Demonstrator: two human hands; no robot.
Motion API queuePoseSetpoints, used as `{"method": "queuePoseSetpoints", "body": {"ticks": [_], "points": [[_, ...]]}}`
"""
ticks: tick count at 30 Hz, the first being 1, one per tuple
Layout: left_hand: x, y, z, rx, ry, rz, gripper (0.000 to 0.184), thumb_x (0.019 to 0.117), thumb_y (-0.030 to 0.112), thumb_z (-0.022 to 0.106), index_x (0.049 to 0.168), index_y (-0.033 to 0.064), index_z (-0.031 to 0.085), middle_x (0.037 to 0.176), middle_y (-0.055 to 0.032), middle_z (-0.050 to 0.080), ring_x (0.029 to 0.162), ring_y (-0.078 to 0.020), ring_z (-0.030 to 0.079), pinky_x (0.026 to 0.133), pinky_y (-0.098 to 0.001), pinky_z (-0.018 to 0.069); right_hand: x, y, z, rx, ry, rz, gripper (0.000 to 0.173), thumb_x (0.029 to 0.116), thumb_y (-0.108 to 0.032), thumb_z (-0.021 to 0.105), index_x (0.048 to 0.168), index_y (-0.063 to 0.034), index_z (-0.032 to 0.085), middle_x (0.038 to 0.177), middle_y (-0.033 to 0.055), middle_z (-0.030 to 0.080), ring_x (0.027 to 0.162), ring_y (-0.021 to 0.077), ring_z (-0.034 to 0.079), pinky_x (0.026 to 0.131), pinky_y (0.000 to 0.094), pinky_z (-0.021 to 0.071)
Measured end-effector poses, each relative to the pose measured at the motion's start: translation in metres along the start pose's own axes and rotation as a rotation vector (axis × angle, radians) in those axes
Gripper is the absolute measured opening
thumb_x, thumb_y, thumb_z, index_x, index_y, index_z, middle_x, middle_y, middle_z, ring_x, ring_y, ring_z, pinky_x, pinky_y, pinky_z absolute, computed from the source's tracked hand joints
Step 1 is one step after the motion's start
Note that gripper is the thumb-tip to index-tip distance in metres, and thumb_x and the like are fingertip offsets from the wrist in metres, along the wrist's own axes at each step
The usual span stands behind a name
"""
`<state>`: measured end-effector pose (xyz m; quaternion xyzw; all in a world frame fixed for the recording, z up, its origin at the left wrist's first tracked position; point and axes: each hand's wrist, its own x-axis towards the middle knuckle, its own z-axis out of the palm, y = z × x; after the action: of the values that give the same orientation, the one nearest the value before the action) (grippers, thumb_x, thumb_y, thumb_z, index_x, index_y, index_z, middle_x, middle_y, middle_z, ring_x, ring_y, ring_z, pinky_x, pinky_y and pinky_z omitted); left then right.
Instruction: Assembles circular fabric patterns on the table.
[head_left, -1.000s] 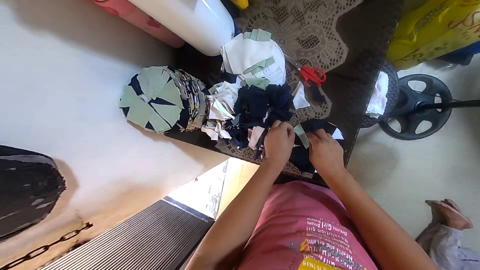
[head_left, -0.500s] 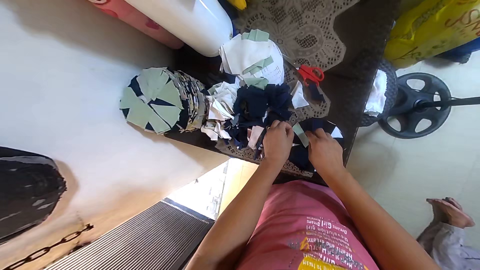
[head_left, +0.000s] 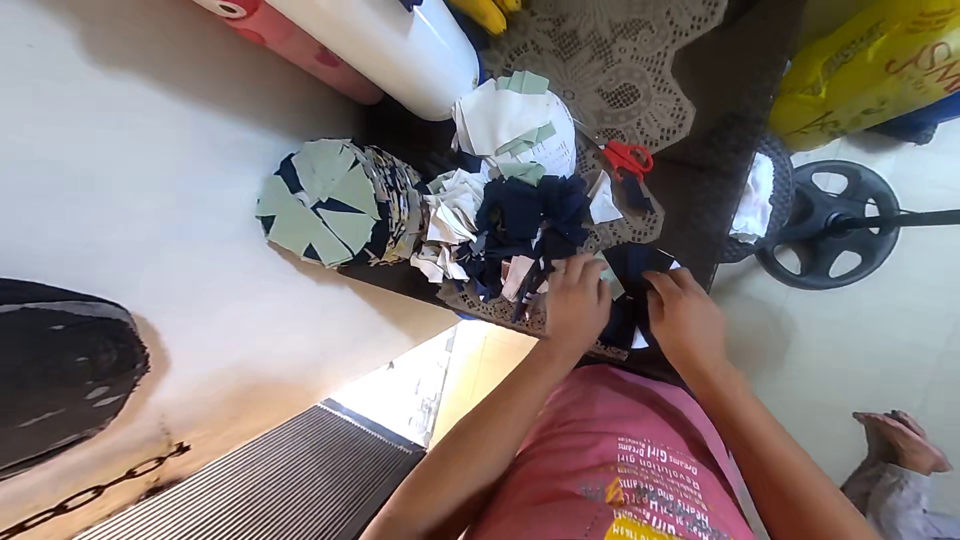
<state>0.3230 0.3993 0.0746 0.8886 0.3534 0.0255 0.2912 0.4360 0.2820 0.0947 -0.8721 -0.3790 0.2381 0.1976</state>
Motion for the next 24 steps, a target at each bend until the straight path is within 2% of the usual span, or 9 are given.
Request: {"method": "queuePoseSetpoints", "body": {"ticks": [2,4,5,8,10,13,17,20,24], "points": [[-0.007,0.002,0.015,0.031,-0.027,0.117,0.035,0.0980,0.017,0.063,0.129,0.0028,0.068,0.147,-0.0199,0.056,0.140,-0.0424,0.048,0.110,-0.0620,0.0407,-0.006,0.008,-0.003,0.001,0.013,0.015,0.028,0.1004,-0.006,0.054,0.121,-0.0033,0.073,0.114,0.0232,0.070,0.102,0.0428,0.069,0.081,0.0580,0.0560],[-0.015,0.003,0.026,0.044,-0.079,0.211,0.042,0.0995,0.019,0.061,0.138,0.0042,0.063,0.155,-0.0186,0.048,0.148,-0.0416,0.039,0.115,-0.0636,0.0334,-0.010,0.013,-0.002,-0.003,0.050,-0.007,0.028,0.0996,-0.004,0.054,0.120,-0.0028,0.074,0.112,0.0238,0.070,0.100,0.0427,0.070,0.079,0.0568,0.0565],[-0.018,0.003,0.028,0.033,-0.086,0.232,0.040,0.1000,0.018,0.059,0.138,0.0054,0.064,0.154,-0.0173,0.050,0.147,-0.0409,0.040,0.115,-0.0626,0.0340,-0.010,0.013,-0.001,-0.010,0.060,-0.023,0.028,0.0993,-0.004,0.054,0.119,-0.0030,0.075,0.110,0.0237,0.070,0.100,0.0427,0.070,0.079,0.0562,0.0568],[-0.017,0.001,0.021,-0.007,0.011,0.147,0.028,0.0980,0.012,0.059,0.121,0.0048,0.073,0.132,-0.0182,0.066,0.127,-0.0420,0.059,0.102,-0.0606,0.0476,-0.008,0.008,0.002,-0.011,0.052,-0.056,0.028,0.0989,-0.003,0.054,0.118,-0.0034,0.075,0.110,0.0238,0.071,0.100,0.0433,0.070,0.079,0.0566,0.0564],[-0.003,-0.003,0.005,-0.013,-0.044,-0.037,0.030,0.1006,0.011,0.057,0.127,0.0015,0.069,0.133,-0.0226,0.063,0.127,-0.0430,0.057,0.104,-0.0590,0.0467,-0.004,0.003,0.004,-0.014,0.018,-0.067,0.027,0.0994,-0.004,0.055,0.117,-0.0031,0.075,0.110,0.0230,0.071,0.101,0.0430,0.069,0.081,0.0571,0.0559],[0.019,-0.007,-0.011,0.018,-0.067,-0.188,0.029,0.1012,0.012,0.058,0.126,0.0026,0.069,0.133,-0.0210,0.062,0.125,-0.0400,0.058,0.104,-0.0557,0.0466,0.004,-0.006,0.013,-0.025,-0.008,-0.099,0.022,0.0996,-0.010,0.059,0.109,-0.0015,0.076,0.108,0.0219,0.071,0.101,0.0418,0.069,0.081,0.0561,0.0559],[0.029,-0.004,-0.022,0.005,-0.137,-0.241,0.027,0.1015,0.014,0.059,0.125,0.0039,0.070,0.134,-0.0184,0.062,0.126,-0.0369,0.058,0.105,-0.0533,0.0474,0.021,-0.020,0.024,-0.065,-0.063,-0.053,0.021,0.0981,-0.016,0.064,0.106,0.0013,0.073,0.110,0.0243,0.068,0.106,0.0438,0.066,0.082,0.0568,0.0531],[0.020,-0.007,-0.024,-0.029,-0.106,-0.227,0.027,0.1019,0.016,0.058,0.123,0.0045,0.071,0.131,-0.0177,0.063,0.122,-0.0349,0.061,0.103,-0.0503,0.0496,0.032,-0.024,0.033,-0.111,-0.047,-0.049,0.023,0.0983,-0.017,0.063,0.106,0.0031,0.071,0.107,0.0246,0.067,0.104,0.0443,0.065,0.081,0.0565,0.0522],[0.007,-0.014,-0.036,-0.073,-0.094,-0.218,0.029,0.1024,0.017,0.055,0.122,0.0042,0.072,0.131,-0.0181,0.065,0.123,-0.0333,0.062,0.106,-0.0469,0.0485,0.041,-0.031,0.035,-0.152,-0.057,-0.061,0.022,0.0981,-0.011,0.059,0.107,0.0042,0.071,0.108,0.0253,0.068,0.105,0.0440,0.066,0.081,0.0548,0.0529]]}}
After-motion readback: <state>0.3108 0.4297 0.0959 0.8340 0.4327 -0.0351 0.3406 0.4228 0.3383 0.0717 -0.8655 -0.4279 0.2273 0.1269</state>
